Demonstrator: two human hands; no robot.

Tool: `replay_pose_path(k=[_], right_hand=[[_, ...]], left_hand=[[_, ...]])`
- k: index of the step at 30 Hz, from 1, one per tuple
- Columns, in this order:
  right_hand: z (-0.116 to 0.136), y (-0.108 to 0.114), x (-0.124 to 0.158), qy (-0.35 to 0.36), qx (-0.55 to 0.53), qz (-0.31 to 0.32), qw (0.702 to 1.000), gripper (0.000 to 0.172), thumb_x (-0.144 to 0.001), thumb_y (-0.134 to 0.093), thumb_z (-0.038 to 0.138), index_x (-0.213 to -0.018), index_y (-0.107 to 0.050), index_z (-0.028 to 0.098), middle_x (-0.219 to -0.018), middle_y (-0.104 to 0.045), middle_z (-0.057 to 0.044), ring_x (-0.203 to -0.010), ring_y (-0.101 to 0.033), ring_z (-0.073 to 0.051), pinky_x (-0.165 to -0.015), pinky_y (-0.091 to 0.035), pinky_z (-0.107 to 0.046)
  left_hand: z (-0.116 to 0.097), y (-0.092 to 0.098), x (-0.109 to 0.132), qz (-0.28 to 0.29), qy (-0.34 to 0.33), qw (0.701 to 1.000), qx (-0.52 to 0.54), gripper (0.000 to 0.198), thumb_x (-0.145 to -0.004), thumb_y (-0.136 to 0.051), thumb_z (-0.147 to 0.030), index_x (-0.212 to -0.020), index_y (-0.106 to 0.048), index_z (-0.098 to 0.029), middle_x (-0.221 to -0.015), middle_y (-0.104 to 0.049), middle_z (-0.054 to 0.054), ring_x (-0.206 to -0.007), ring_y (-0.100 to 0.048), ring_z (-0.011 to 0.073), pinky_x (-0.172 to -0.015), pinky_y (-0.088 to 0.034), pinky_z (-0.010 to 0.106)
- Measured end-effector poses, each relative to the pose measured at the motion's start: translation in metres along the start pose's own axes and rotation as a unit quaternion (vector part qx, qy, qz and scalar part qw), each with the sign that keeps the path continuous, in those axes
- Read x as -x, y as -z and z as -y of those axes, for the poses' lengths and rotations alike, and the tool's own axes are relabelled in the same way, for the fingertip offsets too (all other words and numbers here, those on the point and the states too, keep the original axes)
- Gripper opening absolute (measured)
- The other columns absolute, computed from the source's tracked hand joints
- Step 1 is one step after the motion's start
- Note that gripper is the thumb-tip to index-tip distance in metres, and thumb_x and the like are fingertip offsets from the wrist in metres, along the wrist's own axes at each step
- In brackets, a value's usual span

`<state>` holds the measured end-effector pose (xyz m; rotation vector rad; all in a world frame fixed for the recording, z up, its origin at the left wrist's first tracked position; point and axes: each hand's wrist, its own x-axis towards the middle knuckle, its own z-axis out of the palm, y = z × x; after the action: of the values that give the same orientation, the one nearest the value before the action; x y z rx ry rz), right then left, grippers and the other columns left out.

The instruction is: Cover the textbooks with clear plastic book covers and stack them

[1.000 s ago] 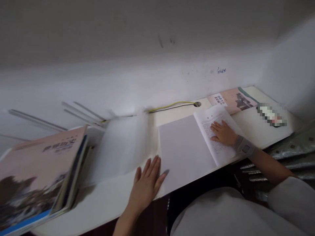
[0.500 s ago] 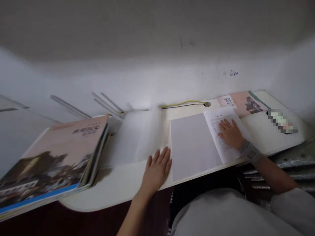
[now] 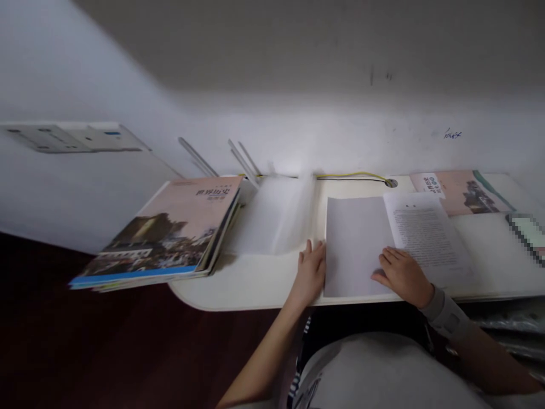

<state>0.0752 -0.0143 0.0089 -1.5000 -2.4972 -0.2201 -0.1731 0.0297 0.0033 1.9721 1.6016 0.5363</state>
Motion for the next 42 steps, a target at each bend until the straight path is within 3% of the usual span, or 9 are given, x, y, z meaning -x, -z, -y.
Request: replay_pose_path(k=[5,11,17,22,27,29,33,38,42], right_hand=[[-0.010,0.016,-0.012,-0.048,-0.199,0.048,0.978,0.040,-0.092,-0.040,0.046,-0.093,-0.064,0.014,-0.091,-0.069,-0.013,-0.087,-0.064,-0.024,-0.080,-0.048,-0.037],[-0.025,0.023,-0.022,-0.195,-0.539,0.035,0.819,0.052,-0.091,-0.030,0.056,-0.077,-0.064,0.018,-0.067,-0.067,-0.007,-0.063,-0.059,-0.021,-0.059,-0.048,-0.033],[-0.036,0.026,-0.014,-0.232,-0.559,0.048,0.795,0.035,-0.078,-0.057,0.047,-0.086,-0.066,0.014,-0.082,-0.070,-0.005,-0.077,-0.062,-0.023,-0.066,-0.049,-0.034],[-0.075,0.049,0.028,-0.373,-0.555,0.001,0.744,0.039,-0.072,-0.063,0.044,-0.100,-0.067,0.017,-0.092,-0.072,-0.006,-0.086,-0.064,-0.026,-0.072,-0.051,-0.036],[-0.140,0.055,0.096,-0.519,-0.495,-0.026,0.696,0.036,-0.072,-0.064,0.039,-0.105,-0.066,0.022,-0.082,-0.072,-0.012,-0.065,-0.066,-0.025,-0.057,-0.049,-0.036],[-0.161,0.048,0.119,-0.518,-0.472,0.001,0.714,0.035,-0.074,-0.063,0.038,-0.105,-0.064,0.021,-0.082,-0.070,-0.016,-0.064,-0.066,-0.027,-0.058,-0.048,-0.039],[-0.172,0.039,0.134,-0.476,-0.171,-0.027,0.862,0.049,-0.076,-0.056,0.037,-0.117,-0.056,0.010,-0.100,-0.065,-0.026,-0.090,-0.063,-0.035,-0.078,-0.047,-0.049],[-0.113,0.036,0.095,-0.240,-0.026,-0.117,0.963,0.049,-0.089,-0.041,0.037,-0.129,-0.045,0.010,-0.123,-0.055,-0.022,-0.118,-0.050,-0.030,-0.099,-0.041,-0.047],[-0.060,0.018,0.063,-0.063,-0.106,-0.015,0.992,0.036,-0.091,-0.042,0.031,-0.121,-0.054,0.015,-0.120,-0.061,-0.014,-0.113,-0.056,-0.025,-0.096,-0.046,-0.042]], left_hand=[[-0.055,-0.007,0.010,0.036,-0.147,0.981,0.125,0.048,-0.094,-0.031,-0.032,-0.141,-0.035,-0.019,-0.145,-0.038,0.009,-0.136,-0.031,0.0202,-0.114,-0.019,0.046],[-0.083,-0.030,0.010,0.057,-0.250,0.963,0.079,0.052,-0.095,-0.034,-0.034,-0.142,-0.032,-0.013,-0.150,-0.027,0.014,-0.140,-0.017,0.0236,-0.114,-0.022,0.046],[-0.068,-0.035,0.012,0.077,-0.285,0.952,0.085,0.054,-0.094,-0.038,-0.035,-0.144,-0.026,-0.019,-0.152,-0.025,0.010,-0.141,-0.016,0.0217,-0.113,-0.026,0.044],[-0.026,-0.038,0.009,-0.096,-0.123,0.986,0.063,0.056,-0.093,-0.039,-0.038,-0.143,-0.027,-0.017,-0.151,-0.025,0.016,-0.140,-0.015,0.0293,-0.111,-0.021,0.055],[-0.002,-0.038,0.011,-0.105,-0.055,0.990,0.071,0.059,-0.093,-0.035,-0.041,-0.144,-0.022,-0.015,-0.151,-0.024,0.017,-0.139,-0.023,0.0265,-0.112,-0.024,0.049],[-0.002,-0.036,0.012,-0.095,-0.049,0.991,0.075,0.058,-0.093,-0.035,-0.041,-0.144,-0.021,-0.017,-0.150,-0.026,0.016,-0.139,-0.024,0.0252,-0.112,-0.024,0.048],[-0.006,-0.030,0.012,-0.069,-0.028,0.993,0.095,0.059,-0.091,-0.037,-0.043,-0.143,-0.025,-0.017,-0.148,-0.032,0.015,-0.137,-0.028,0.0262,-0.112,-0.023,0.049],[-0.013,-0.023,0.008,-0.021,0.045,0.970,0.238,0.060,-0.090,-0.041,-0.046,-0.143,-0.027,-0.020,-0.149,-0.031,0.012,-0.134,-0.034,0.0248,-0.110,-0.031,0.043],[-0.027,-0.013,0.000,0.005,0.111,0.904,0.412,0.056,-0.091,-0.042,-0.042,-0.140,-0.031,-0.018,-0.147,-0.034,0.013,-0.128,-0.044,0.0244,-0.103,-0.042,0.038]])
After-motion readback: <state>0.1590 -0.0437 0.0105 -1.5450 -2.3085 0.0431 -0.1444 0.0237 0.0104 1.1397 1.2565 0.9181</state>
